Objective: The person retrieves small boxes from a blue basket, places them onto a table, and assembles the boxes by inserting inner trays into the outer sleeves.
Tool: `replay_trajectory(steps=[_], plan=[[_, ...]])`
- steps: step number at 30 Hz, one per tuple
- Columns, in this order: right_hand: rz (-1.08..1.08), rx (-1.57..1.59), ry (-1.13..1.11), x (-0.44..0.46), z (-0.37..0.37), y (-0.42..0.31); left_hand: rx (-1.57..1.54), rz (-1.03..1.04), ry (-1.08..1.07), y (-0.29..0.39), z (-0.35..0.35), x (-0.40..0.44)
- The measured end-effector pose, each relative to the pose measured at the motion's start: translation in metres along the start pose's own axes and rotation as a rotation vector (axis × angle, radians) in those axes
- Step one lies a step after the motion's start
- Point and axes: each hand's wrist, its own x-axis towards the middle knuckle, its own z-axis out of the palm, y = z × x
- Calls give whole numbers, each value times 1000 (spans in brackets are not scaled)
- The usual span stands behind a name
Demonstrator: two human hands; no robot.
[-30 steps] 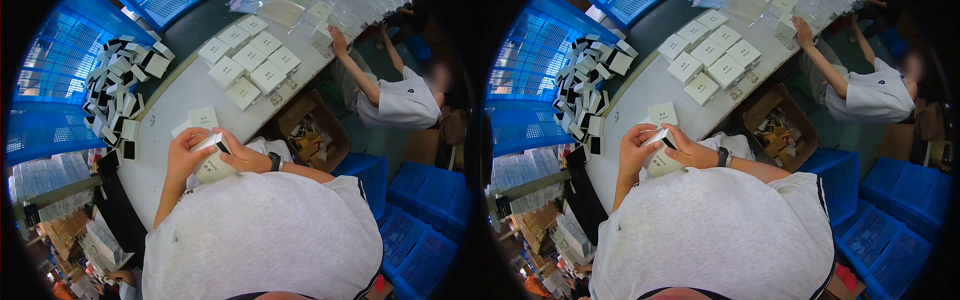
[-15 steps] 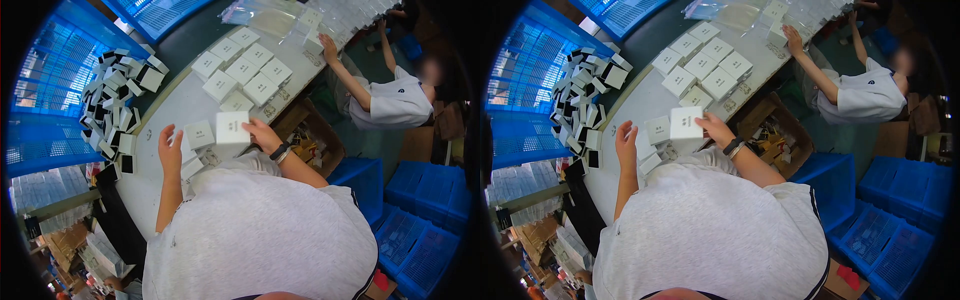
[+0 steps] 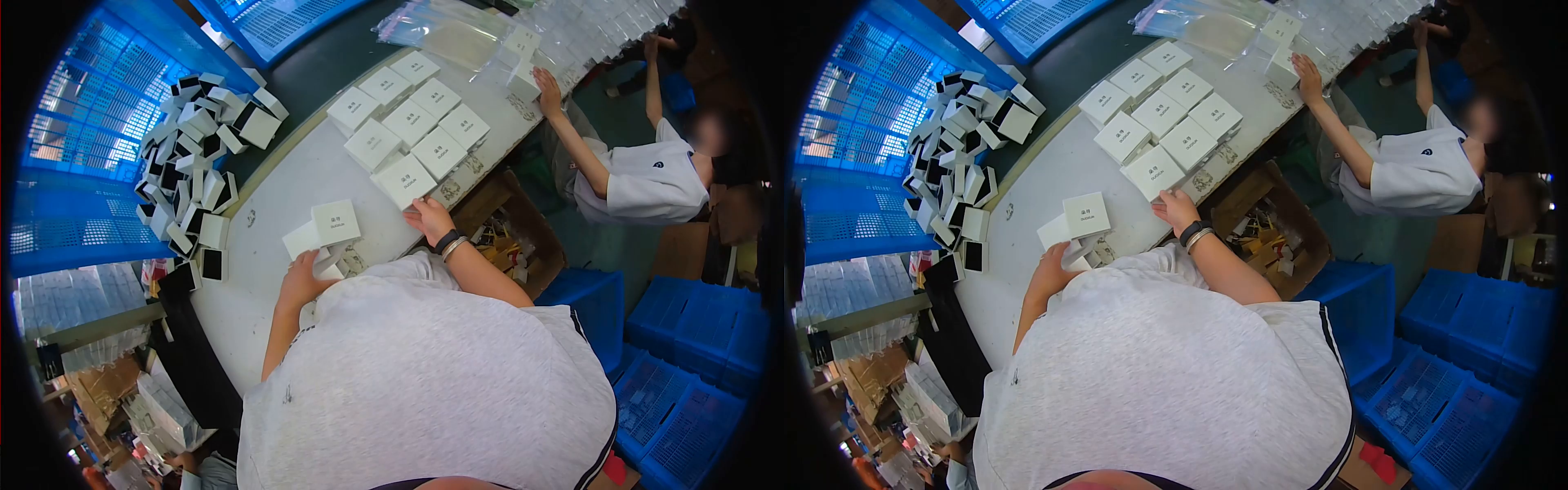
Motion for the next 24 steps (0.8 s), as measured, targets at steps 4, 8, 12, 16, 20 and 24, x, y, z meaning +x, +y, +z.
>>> replay_trajectory(steps=[4, 8, 12, 16, 20, 24], plan=[[116, -178, 88, -9, 5, -7, -282, -63, -92, 10, 0, -20], [226, -505, -74, -18, 6, 20, -688, -180, 216, -11, 13, -27], [-683, -1024, -441, -11, 60, 25, -1228, -257, 423, -18, -6, -38], [-1173, -1322, -381, 50, 107, 47, -1341, -236, 450, -27, -10, -44], [-373, -1660, -593, 44, 119, 32, -991, -368, 508, -53, -1, -44], [-172, -1600, -809, 37, 100, 39, -1005, -506, 578, -99, 17, -40]])
